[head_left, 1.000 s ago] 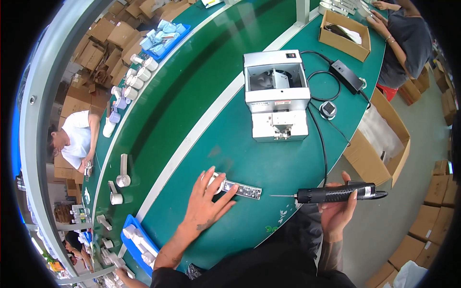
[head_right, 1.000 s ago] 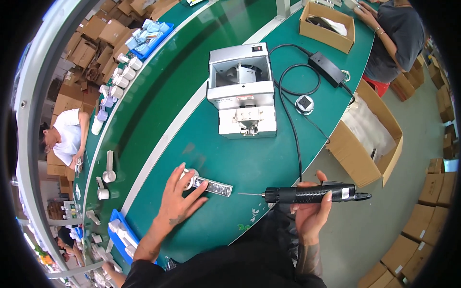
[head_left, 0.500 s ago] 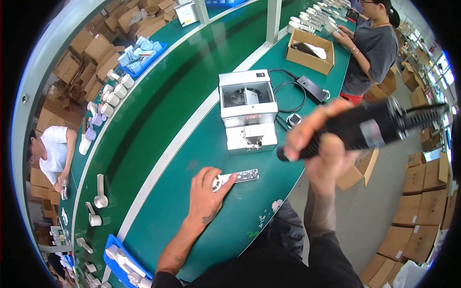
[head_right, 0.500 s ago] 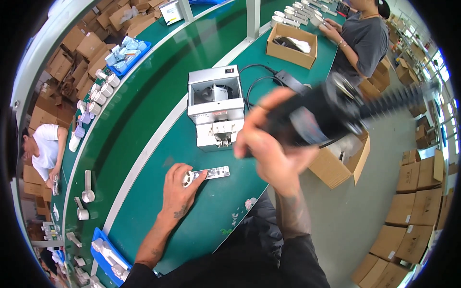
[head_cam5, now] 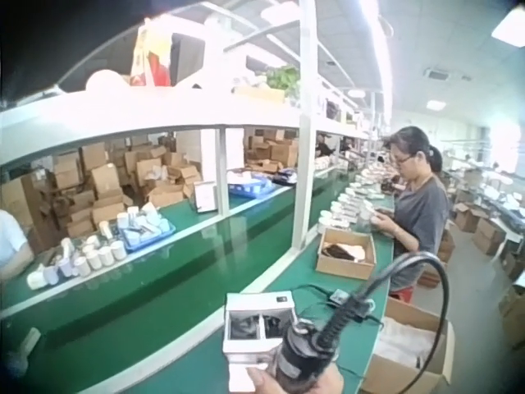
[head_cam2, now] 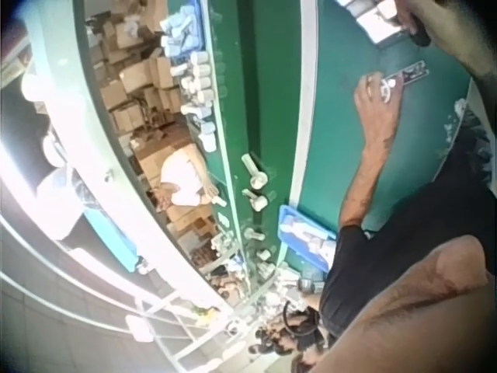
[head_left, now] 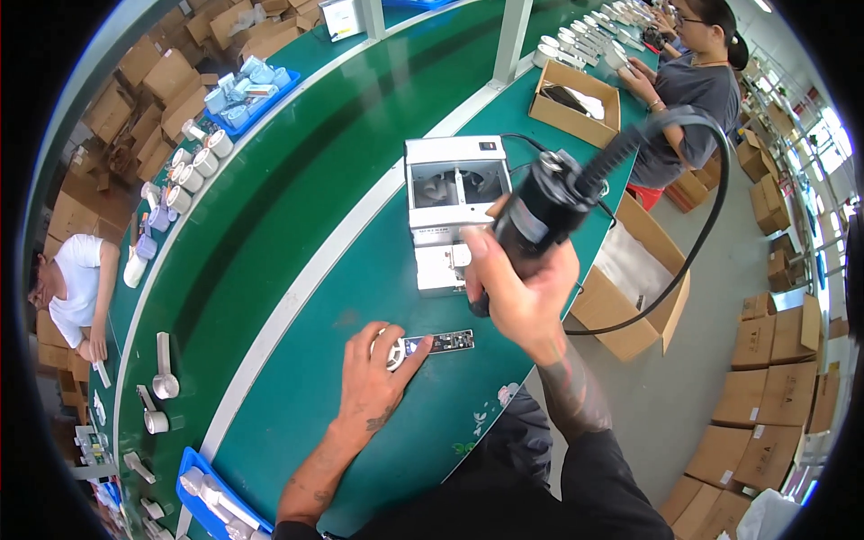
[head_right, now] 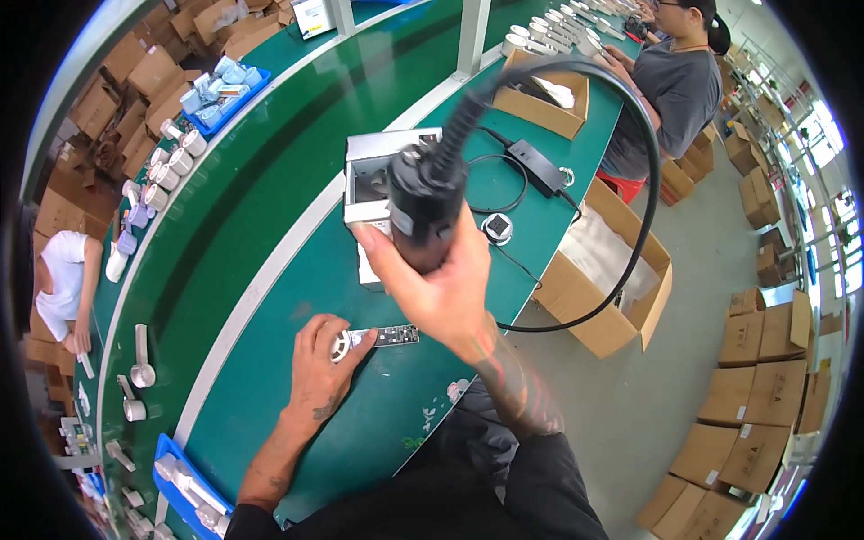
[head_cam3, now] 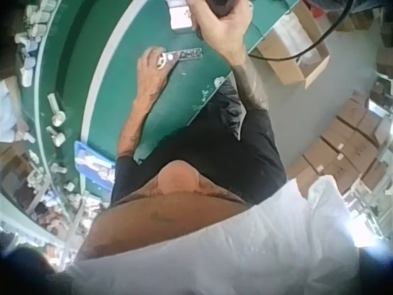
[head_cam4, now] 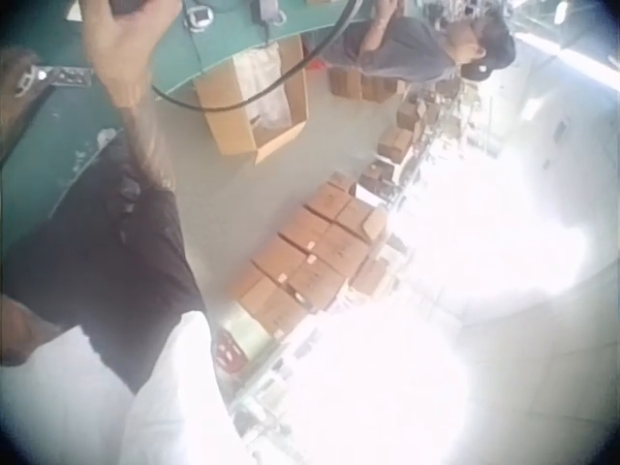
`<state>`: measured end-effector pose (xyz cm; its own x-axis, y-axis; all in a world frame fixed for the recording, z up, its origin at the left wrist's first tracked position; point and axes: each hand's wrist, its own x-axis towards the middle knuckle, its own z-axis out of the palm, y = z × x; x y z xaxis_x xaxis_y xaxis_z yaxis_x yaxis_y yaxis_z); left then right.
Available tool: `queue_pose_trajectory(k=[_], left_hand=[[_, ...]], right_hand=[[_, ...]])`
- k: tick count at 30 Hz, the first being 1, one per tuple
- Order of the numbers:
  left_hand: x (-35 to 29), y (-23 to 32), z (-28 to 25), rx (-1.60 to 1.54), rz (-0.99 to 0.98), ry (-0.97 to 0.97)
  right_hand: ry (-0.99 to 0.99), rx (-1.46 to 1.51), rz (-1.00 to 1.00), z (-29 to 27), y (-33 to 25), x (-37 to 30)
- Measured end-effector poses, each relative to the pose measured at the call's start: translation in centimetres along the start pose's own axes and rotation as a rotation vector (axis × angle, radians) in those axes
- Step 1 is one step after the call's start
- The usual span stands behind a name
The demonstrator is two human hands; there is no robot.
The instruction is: The person fastens electronic components onto a circuit board using an electric screwdriver to drive screws from an automatic screw feeder.
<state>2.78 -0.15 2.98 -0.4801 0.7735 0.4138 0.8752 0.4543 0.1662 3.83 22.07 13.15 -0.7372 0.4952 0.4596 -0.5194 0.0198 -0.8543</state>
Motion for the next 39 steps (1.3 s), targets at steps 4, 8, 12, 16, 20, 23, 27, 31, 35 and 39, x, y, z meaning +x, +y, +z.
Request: queue_pose_trajectory(k=[4, 8, 12, 16, 20, 23, 27, 31, 35, 39], left_hand=[[0.3, 0.0, -0.1, -0.01, 0.007, 0.003], [0.3, 0.0, 0.2, -0.004, -0.008, 0.003], [0.4, -0.1, 0.3, -0.019, -0.003, 0.006], [0.3, -0.2, 0.3, -0.031, -0.009, 0.004], [0.2, -0.4, 0.3, -0.016, -0.012, -0.009], [0.5, -0.5, 0.1, -0.017, -0.005, -0.02], [0.5, -0.6, 0.2, -0.023, 0.012, -0.016], [0.3, -0.7, 0.4, -0.013, 0.018, -0.009], [0.3, -0.8, 0.4, -0.011, 0.013, -0.001], [0.5, -0.7, 0.2, -0.033, 0.018, -0.009]], right_hand=[[0.009, -0.021, 0.005, -2.0, 0.2, -3.1], [-0.005, -0.003, -0.031, -2.0, 0.1, -3.8], [-0.011, -0.077, 0.0, -2.4, 1.5, -4.4], [-0.037, 0.003, 0.0, -2.7, 1.5, -5.0], [-0.158, 0.009, -0.016, -2.4, 0.6, -5.1], [-0.007, 0.057, 0.026, -2.1, 0.1, -5.1], [0.036, 0.067, 0.054, -2.2, 0.6, -5.1], [-0.006, 0.037, 0.054, -2.4, 0.6, -5.4], [-0.012, 0.055, -0.002, -2.3, 0.7, -5.3], [0.04, 0.074, -0.011, -2.1, 0.5, -5.3]])
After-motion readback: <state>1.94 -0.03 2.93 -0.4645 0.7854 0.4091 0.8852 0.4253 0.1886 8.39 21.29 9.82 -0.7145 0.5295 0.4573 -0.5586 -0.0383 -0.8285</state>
